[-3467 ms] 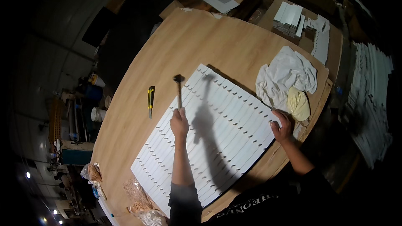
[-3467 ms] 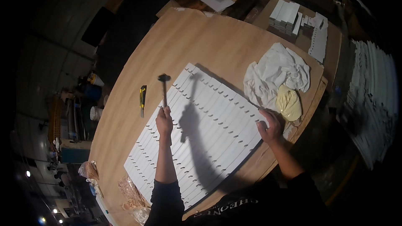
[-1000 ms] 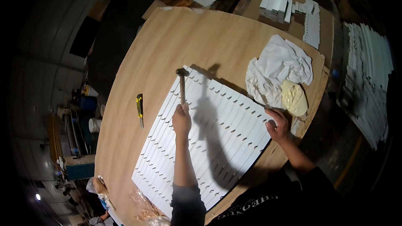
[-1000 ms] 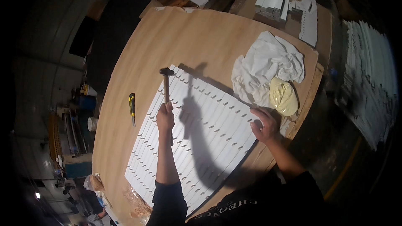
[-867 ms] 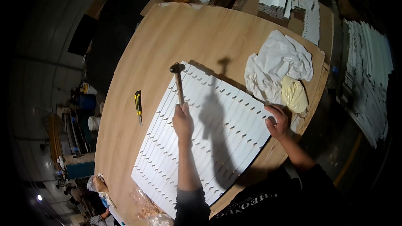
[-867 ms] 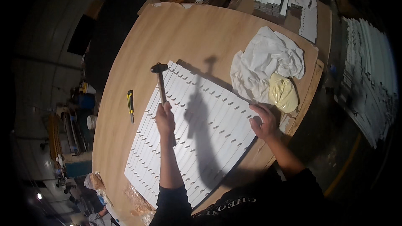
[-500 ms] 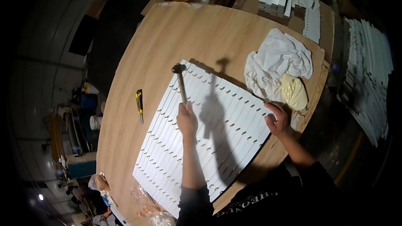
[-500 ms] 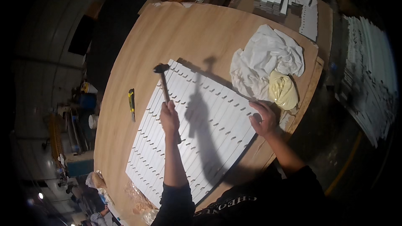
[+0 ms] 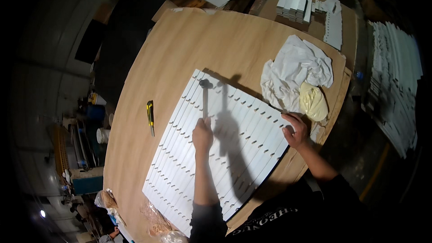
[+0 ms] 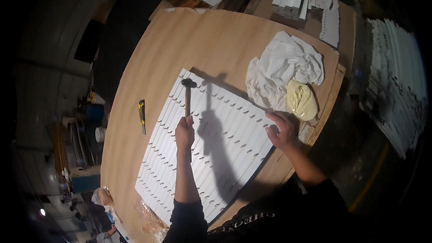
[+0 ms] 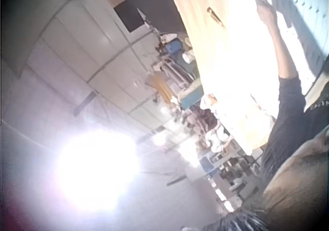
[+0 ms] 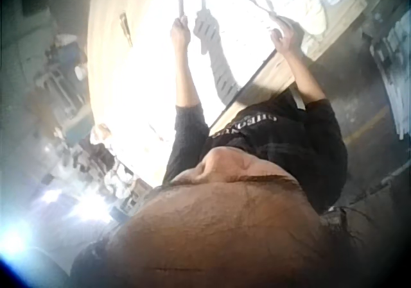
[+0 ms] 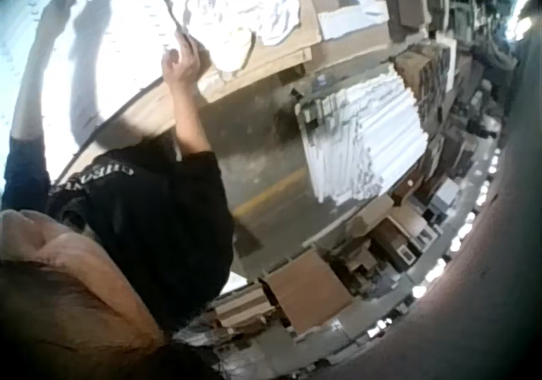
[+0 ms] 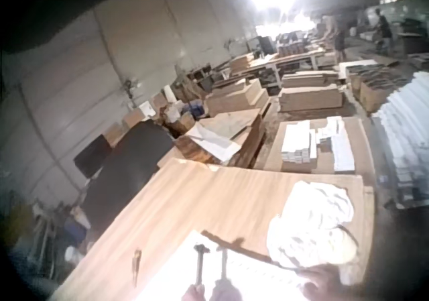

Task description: The person uses a hammer to tap white wooden slats into slots on a furniture base, moving row by row across the board.

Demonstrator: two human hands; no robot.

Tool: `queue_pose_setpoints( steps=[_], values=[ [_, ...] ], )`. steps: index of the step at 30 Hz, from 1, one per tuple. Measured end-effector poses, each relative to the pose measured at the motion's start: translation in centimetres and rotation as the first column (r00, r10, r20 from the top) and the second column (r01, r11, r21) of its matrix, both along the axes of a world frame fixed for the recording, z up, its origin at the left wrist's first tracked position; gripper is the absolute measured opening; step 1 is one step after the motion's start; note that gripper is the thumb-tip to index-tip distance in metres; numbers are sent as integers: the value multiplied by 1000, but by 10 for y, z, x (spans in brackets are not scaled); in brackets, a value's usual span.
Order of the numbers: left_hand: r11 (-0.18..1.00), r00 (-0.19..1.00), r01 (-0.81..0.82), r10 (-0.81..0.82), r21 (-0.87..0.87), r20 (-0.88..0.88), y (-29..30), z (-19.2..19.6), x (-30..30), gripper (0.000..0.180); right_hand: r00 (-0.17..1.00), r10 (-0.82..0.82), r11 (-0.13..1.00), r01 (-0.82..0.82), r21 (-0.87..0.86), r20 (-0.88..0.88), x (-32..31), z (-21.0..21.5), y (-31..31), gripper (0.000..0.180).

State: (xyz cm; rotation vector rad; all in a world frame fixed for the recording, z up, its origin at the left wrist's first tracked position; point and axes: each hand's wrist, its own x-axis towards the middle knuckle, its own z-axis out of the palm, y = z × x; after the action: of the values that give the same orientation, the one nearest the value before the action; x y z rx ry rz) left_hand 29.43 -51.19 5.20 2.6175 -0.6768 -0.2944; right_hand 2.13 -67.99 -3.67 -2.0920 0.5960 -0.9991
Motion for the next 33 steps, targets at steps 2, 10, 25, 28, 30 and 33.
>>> queue_pose_setpoints(
  steps=[2,10,25,28,30,33],
  values=[
    [998,992,-61,59,-14,-115,-2,16,-16,36,1000,-24,1000,24,19,-18,-6,-2,5,40],
    [999,1000,-11,12,52,-9,11,5,-24,37,1000,-1,1000,1,24,-8,-1,-1,2,40],
    [1000,994,7,-6,9,-110,7,23,-58,31,1000,-9,999,9,36,9,-3,3,2,40],
    [979,992,112,-100,169,-78,6,2,-51,31,1000,-11,1000,10,27,12,-4,1,2,39],
    [985,994,103,-96,137,-59,8,7,-47,31,1000,-9,1000,9,11,-2,-2,1,2,39],
    [999,980,6,4,50,-200,8,30,-64,32,1000,-22,1000,22,21,1,-4,-1,2,39]
  ],
)
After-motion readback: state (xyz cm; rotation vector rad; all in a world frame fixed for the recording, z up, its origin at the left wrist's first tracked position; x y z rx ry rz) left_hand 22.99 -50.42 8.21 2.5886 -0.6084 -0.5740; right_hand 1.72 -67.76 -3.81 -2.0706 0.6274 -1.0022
